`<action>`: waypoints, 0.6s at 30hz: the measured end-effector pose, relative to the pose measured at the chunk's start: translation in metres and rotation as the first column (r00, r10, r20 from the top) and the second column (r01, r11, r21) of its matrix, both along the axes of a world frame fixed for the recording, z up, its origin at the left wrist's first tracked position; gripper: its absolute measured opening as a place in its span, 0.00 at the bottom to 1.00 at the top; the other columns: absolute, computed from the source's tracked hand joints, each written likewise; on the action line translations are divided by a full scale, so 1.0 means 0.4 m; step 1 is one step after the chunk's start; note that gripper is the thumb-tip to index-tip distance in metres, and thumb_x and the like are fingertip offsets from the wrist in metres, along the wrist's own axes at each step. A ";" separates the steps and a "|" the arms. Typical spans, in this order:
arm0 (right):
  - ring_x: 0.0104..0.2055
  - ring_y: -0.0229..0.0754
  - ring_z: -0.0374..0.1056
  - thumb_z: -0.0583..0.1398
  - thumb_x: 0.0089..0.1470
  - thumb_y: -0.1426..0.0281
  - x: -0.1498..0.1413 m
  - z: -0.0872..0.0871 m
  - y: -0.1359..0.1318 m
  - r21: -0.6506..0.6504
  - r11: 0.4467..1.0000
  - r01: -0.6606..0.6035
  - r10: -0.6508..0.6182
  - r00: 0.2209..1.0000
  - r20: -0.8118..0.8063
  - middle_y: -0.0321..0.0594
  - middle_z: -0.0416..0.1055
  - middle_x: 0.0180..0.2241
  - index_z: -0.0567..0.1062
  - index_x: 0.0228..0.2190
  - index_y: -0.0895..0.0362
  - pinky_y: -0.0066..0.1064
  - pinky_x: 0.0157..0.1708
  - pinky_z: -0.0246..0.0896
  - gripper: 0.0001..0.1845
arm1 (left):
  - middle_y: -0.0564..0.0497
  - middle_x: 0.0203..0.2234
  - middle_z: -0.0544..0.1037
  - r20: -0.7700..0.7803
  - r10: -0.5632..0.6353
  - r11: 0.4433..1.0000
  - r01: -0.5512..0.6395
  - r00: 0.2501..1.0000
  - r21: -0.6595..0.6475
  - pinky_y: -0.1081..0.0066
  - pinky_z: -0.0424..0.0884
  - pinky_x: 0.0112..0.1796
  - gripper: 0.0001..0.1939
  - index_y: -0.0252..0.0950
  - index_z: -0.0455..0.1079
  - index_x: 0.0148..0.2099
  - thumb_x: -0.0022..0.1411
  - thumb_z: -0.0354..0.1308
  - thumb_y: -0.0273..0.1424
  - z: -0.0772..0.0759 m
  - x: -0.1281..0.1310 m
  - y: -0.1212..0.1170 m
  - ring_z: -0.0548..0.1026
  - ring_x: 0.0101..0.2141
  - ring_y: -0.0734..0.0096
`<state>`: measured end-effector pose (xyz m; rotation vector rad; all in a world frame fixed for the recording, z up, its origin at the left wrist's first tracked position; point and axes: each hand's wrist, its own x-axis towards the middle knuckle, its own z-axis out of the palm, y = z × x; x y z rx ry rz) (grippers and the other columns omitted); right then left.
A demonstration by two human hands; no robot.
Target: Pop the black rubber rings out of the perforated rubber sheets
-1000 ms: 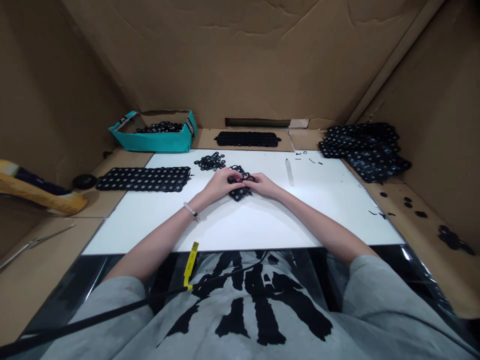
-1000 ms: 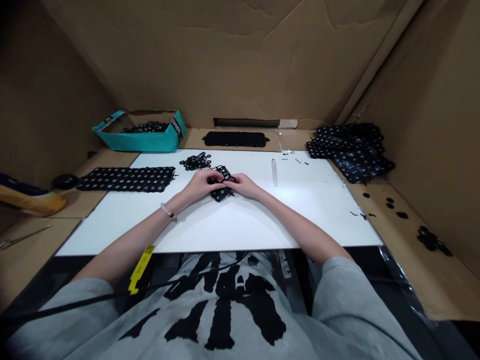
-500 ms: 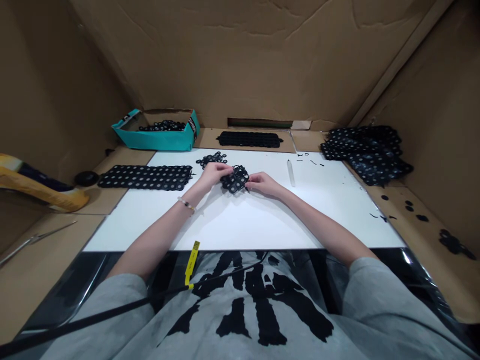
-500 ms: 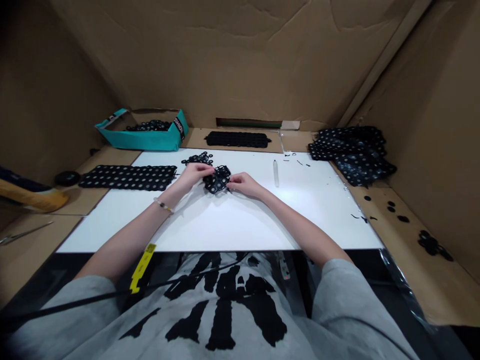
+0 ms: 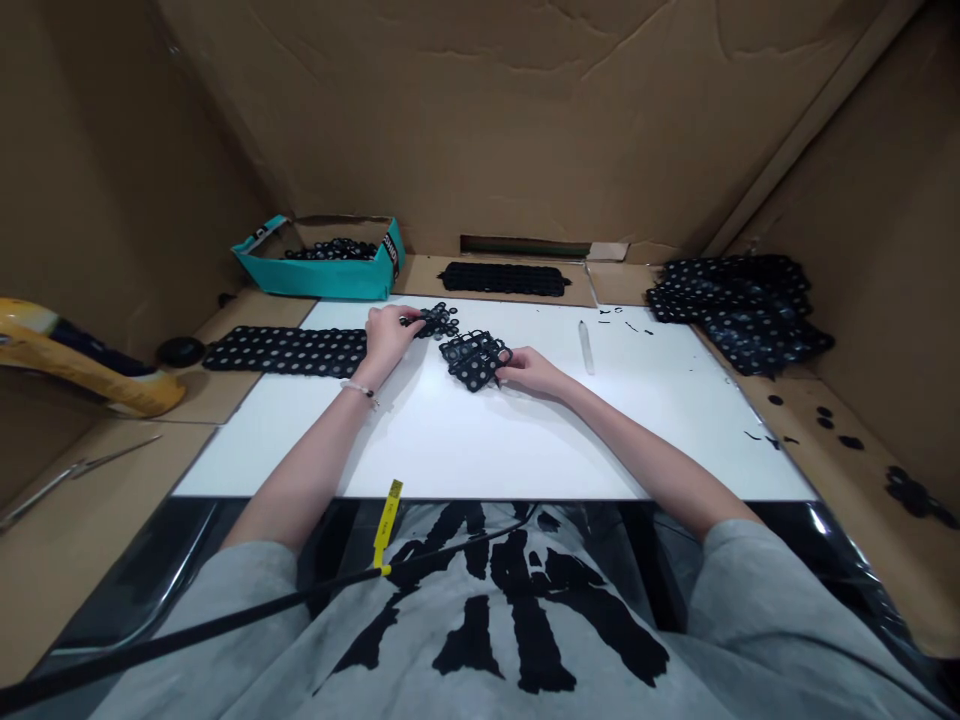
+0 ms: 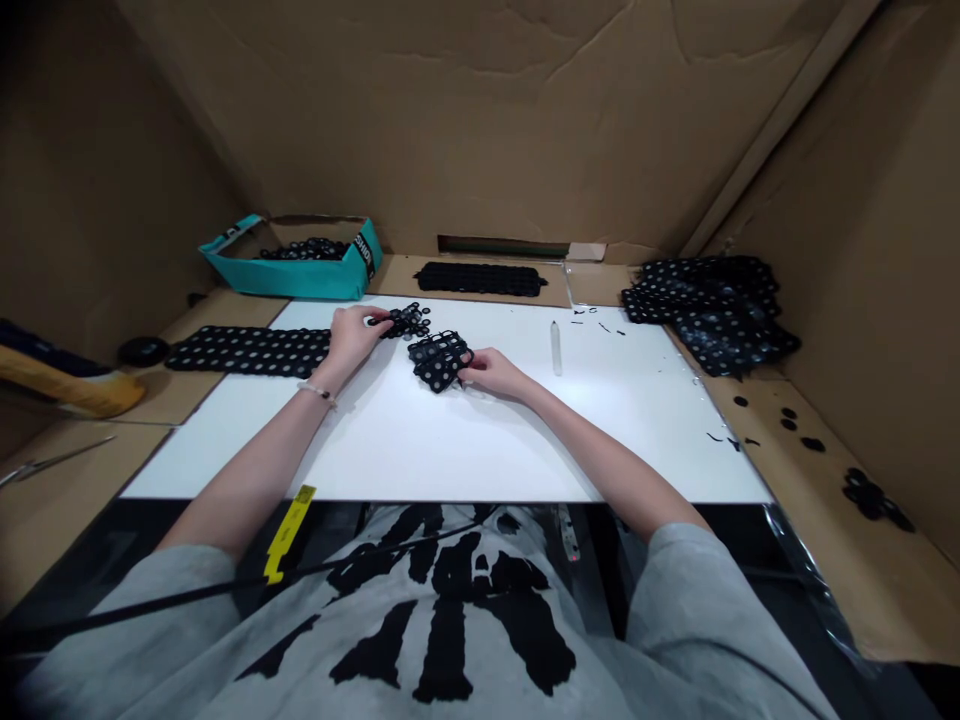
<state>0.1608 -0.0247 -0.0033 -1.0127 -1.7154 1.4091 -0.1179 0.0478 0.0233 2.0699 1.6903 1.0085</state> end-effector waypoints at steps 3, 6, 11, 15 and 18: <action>0.28 0.36 0.62 0.62 0.43 0.64 0.000 -0.004 0.003 0.027 1.000 -0.001 0.001 1.000 0.006 0.34 0.70 0.23 0.72 0.23 0.60 0.28 0.32 0.55 0.11 | 0.45 0.41 0.81 -0.014 -0.167 0.979 0.168 0.986 0.120 0.59 0.63 0.52 0.14 0.38 0.79 0.41 0.59 0.60 0.40 0.029 0.062 -0.047 0.74 0.45 0.56; 0.28 0.36 0.62 0.63 0.43 0.61 0.000 -0.006 0.005 0.047 0.999 0.010 -0.011 1.000 0.022 0.34 0.70 0.23 0.74 0.24 0.61 0.29 0.32 0.56 0.14 | 0.47 0.39 0.81 -0.091 -0.447 0.891 0.452 0.890 0.038 0.60 0.64 0.50 0.14 0.39 0.78 0.39 0.57 0.62 0.43 0.042 0.130 -0.104 0.72 0.44 0.56; 0.27 0.36 0.60 0.65 0.41 0.54 -0.004 -0.002 0.001 0.081 0.996 0.035 -0.037 0.999 0.021 0.34 0.68 0.22 0.75 0.24 0.61 0.28 0.29 0.53 0.21 | 0.47 0.35 0.81 -0.099 -0.551 0.829 0.557 0.828 0.045 0.61 0.64 0.46 0.13 0.40 0.78 0.37 0.58 0.62 0.43 0.013 0.181 -0.149 0.70 0.41 0.58; 0.27 0.36 0.61 0.66 0.41 0.56 -0.004 -0.003 -0.002 0.086 0.995 0.052 -0.053 0.999 0.009 0.35 0.69 0.22 0.76 0.24 0.61 0.28 0.29 0.53 0.19 | 0.47 0.34 0.81 -0.073 -0.583 0.806 0.587 0.809 0.071 0.61 0.65 0.43 0.13 0.40 0.78 0.38 0.59 0.61 0.43 -0.004 0.175 -0.142 0.69 0.41 0.58; 0.26 0.37 0.62 0.65 0.40 0.61 -0.006 -0.005 -0.002 0.067 0.993 0.097 -0.096 0.995 -0.021 0.35 0.70 0.21 0.77 0.23 0.61 0.28 0.30 0.54 0.14 | 0.48 0.35 0.82 -0.041 -0.589 0.805 0.590 0.807 0.052 0.61 0.65 0.45 0.13 0.40 0.79 0.39 0.61 0.59 0.42 -0.008 0.178 -0.137 0.69 0.40 0.58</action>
